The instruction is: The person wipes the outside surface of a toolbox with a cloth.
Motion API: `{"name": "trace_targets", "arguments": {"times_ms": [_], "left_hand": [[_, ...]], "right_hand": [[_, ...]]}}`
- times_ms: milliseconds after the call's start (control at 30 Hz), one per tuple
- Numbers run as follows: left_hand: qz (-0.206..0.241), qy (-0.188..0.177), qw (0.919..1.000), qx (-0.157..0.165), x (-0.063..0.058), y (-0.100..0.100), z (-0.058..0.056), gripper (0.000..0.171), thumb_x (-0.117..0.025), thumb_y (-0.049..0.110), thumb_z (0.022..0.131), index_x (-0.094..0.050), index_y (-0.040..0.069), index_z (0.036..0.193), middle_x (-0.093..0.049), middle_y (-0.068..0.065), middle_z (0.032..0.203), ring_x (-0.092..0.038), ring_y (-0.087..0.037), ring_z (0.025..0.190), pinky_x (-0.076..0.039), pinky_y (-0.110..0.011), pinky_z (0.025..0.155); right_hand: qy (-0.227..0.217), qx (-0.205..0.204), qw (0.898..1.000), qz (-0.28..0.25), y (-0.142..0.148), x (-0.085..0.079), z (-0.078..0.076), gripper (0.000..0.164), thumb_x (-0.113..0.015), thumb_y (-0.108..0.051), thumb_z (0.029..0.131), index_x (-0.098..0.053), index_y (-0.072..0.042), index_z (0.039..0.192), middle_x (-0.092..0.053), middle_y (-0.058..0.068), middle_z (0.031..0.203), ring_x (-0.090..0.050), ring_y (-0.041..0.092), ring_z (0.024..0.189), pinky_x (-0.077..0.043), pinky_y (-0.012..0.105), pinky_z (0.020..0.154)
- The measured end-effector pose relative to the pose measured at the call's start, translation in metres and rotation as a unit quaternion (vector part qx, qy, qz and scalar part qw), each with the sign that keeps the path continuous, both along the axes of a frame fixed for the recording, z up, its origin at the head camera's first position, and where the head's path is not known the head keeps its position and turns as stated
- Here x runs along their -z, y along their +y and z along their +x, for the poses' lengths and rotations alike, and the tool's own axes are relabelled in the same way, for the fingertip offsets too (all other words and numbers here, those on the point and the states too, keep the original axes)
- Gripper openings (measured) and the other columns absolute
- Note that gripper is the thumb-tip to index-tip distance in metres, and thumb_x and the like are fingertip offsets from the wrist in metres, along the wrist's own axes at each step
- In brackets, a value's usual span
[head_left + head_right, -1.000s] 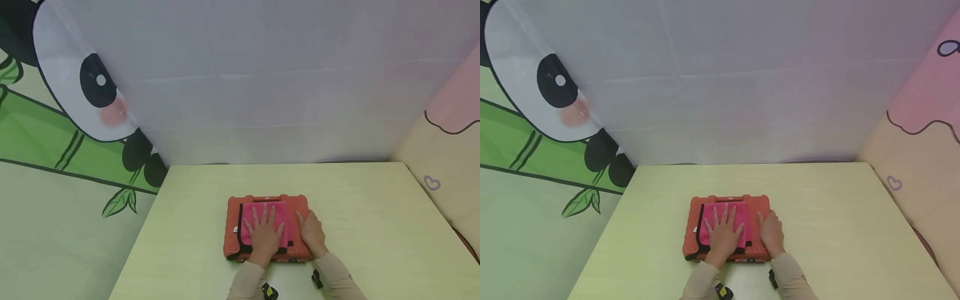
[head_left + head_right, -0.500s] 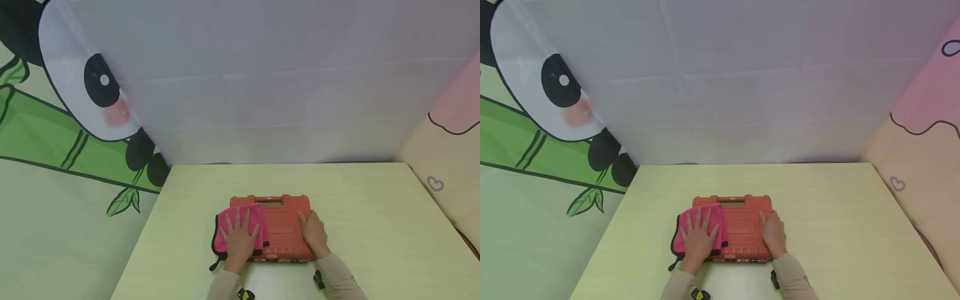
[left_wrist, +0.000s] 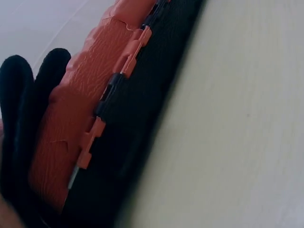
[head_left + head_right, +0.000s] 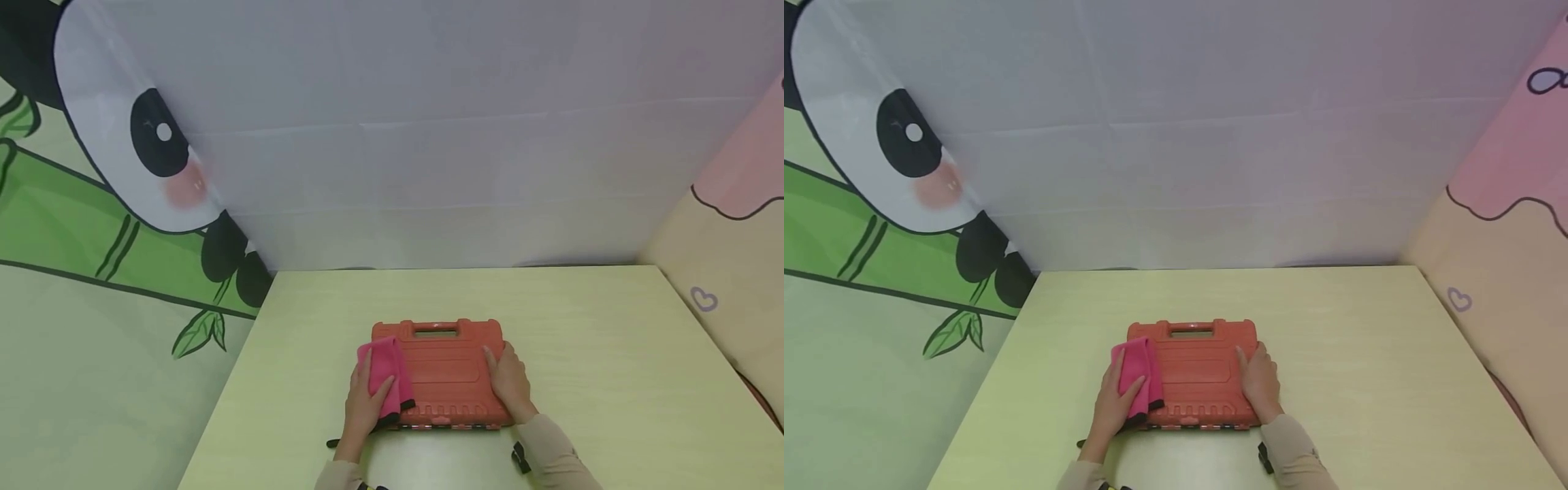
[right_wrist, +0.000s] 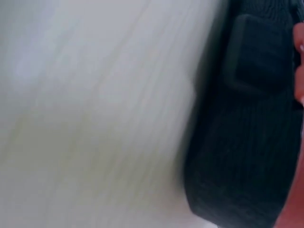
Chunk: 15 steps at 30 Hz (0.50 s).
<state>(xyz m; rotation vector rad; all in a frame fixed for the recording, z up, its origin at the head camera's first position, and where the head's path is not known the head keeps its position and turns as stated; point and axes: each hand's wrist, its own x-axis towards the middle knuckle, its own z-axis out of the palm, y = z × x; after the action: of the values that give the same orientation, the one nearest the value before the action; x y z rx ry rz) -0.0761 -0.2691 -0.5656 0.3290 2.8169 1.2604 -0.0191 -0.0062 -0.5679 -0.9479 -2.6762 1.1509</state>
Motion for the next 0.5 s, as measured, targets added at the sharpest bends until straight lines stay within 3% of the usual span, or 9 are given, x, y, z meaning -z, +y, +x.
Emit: {"name": "trace_targets", "arguments": {"times_ms": [133, 300, 500], "left_hand": [[0.009, 0.002, 0.9998, 0.019, 0.0, -0.012, 0.003, 0.067, -0.059, 0.035, 0.088, -0.028, 0.016, 0.145, -0.032, -0.025, 0.141, -0.052, -0.044, 0.108, -0.043, -0.061, 0.082], [0.004, 0.004, 0.9984, 0.056, 0.001, -0.025, 0.004, 0.064, -0.052, 0.035, 0.092, -0.025, 0.013, 0.145, -0.028, -0.026, 0.141, -0.052, -0.042, 0.104, -0.046, -0.058, 0.08], [-0.004, 0.005, 0.9928, 0.119, -0.001, -0.036, 0.0, 0.065, -0.047, 0.035, 0.095, -0.018, 0.01, 0.147, -0.024, -0.027, 0.142, -0.052, -0.041, 0.103, -0.046, -0.057, 0.081]], "right_hand": [[0.002, 0.003, 1.0, 0.01, -0.011, 0.002, 0.004, 0.071, -0.037, -0.051, 0.095, -0.031, 0.008, 0.134, -0.057, 0.026, 0.103, -0.056, 0.03, 0.081, -0.047, 0.042, 0.059], [0.003, 0.005, 1.0, 0.015, -0.025, 0.005, 0.012, 0.086, -0.044, -0.06, 0.088, -0.028, 0.011, 0.134, -0.054, 0.031, 0.11, -0.056, 0.036, 0.09, -0.049, 0.048, 0.064], [-0.005, 0.015, 1.0, 0.018, -0.037, 0.004, 0.021, 0.091, -0.05, -0.061, 0.084, -0.026, 0.012, 0.133, -0.052, 0.032, 0.11, -0.054, 0.036, 0.087, -0.048, 0.045, 0.06]]}}
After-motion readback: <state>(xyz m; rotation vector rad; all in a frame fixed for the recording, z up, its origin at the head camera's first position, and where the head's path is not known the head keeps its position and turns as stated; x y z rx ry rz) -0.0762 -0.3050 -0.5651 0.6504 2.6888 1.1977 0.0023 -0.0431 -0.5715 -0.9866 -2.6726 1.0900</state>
